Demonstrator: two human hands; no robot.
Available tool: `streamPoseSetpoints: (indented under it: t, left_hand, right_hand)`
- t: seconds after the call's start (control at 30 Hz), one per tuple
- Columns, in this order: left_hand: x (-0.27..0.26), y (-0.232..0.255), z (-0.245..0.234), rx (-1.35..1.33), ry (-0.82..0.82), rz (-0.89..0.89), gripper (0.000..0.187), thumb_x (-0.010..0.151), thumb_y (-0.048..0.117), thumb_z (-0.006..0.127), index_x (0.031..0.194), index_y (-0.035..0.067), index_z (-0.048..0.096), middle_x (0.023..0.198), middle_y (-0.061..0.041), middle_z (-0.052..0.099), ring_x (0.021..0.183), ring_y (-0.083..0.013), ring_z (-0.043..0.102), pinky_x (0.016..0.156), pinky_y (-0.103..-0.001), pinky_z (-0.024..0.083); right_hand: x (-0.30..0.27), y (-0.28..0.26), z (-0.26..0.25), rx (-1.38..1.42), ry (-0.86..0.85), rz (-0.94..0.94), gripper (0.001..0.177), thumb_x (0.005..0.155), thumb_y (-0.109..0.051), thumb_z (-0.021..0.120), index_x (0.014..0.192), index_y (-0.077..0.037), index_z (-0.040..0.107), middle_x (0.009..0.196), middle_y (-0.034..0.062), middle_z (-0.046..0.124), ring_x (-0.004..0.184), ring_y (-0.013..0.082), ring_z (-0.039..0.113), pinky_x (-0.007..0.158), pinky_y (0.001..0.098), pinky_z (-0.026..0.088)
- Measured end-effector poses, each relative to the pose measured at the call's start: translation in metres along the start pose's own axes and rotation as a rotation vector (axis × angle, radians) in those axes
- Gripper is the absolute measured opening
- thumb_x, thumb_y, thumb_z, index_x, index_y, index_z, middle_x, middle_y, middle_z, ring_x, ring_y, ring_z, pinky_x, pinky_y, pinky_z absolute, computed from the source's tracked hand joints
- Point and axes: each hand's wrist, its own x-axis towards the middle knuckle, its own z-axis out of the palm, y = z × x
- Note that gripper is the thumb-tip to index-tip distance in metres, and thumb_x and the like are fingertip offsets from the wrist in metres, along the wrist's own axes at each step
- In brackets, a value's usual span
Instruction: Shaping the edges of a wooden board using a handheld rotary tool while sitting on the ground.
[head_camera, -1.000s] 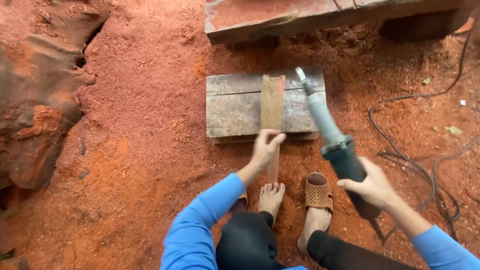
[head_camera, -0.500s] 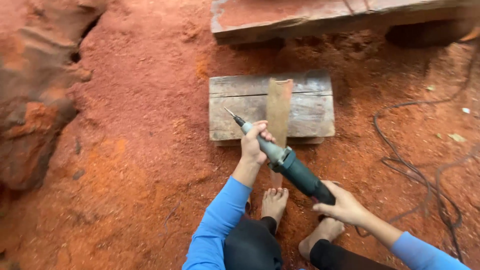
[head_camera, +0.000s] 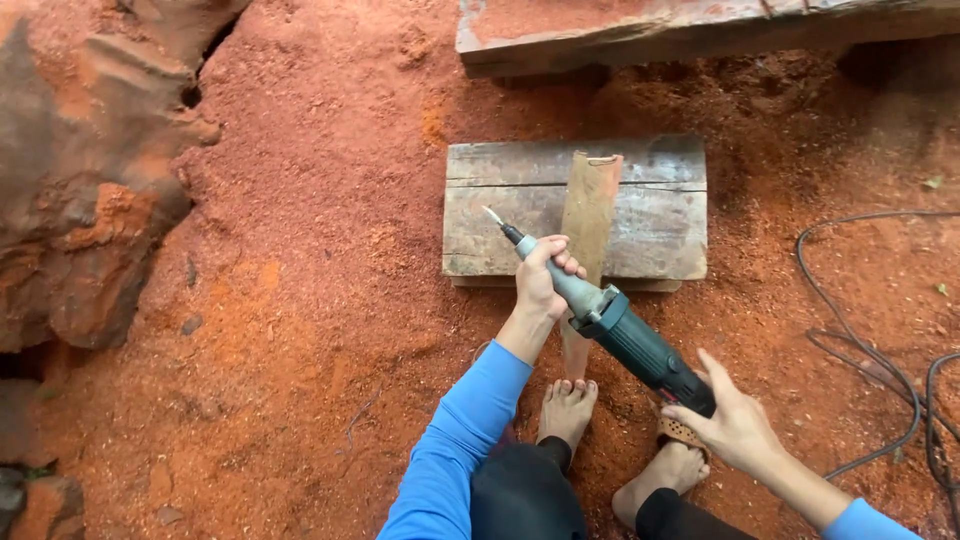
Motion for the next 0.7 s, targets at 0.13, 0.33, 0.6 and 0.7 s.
streamPoseSetpoints:
  t: [0.13,0.33,0.6,0.7]
  left_hand:
    - [-0.001,-0.008,0.028,0.044,-0.013,-0.063,0.004,0.087,0.006,0.062,0.090,0.008,0.060,0.062,0.002,0.051,0.055,-0.0107,0.052,0.056,-0.029,0.049]
    - [0.025,-0.036,0.059,0.253,-0.024,-0.175,0.008,0.084,0.009,0.066,0.084,0.003,0.061,0.062,-0.005,0.058,0.052,-0.0152,0.057,0.051,-0.032,0.053]
    - [0.057,-0.045,0.061,0.626,-0.011,-0.098,0.017,0.080,0.018,0.067,0.083,0.002,0.068,0.081,-0.007,0.069,0.073,-0.0163,0.061,0.072,-0.030,0.053]
    - [0.066,-0.045,0.055,0.555,0.008,-0.113,0.024,0.082,0.015,0.066,0.093,-0.006,0.070,0.086,-0.013,0.071,0.079,-0.0170,0.066,0.074,-0.029,0.055]
  right_hand:
    - [0.001,0.012,-0.005,-0.150,-0.042,-0.001,0.084,0.072,-0.053,0.079,0.147,-0.035,0.045,0.095,-0.0025,0.085,0.071,0.0166,0.085,0.058,0.0290,0.065]
    - [0.001,0.013,0.009,0.738,-0.203,-0.178,0.126,0.060,0.001,0.083,0.164,-0.019,0.014,0.131,0.0208,0.065,0.085,0.0314,0.079,0.076,0.0459,0.066]
    - [0.006,0.007,0.005,0.419,0.052,-0.311,0.112,0.069,-0.011,0.075,0.163,-0.022,0.014,0.164,0.0161,0.033,0.140,0.0311,0.047,0.110,0.0424,0.041]
    - [0.009,0.001,0.003,0.427,0.058,-0.360,0.110,0.069,-0.008,0.075,0.162,-0.019,0.016,0.168,0.0134,0.028,0.145,0.0299,0.041,0.113,0.0399,0.036]
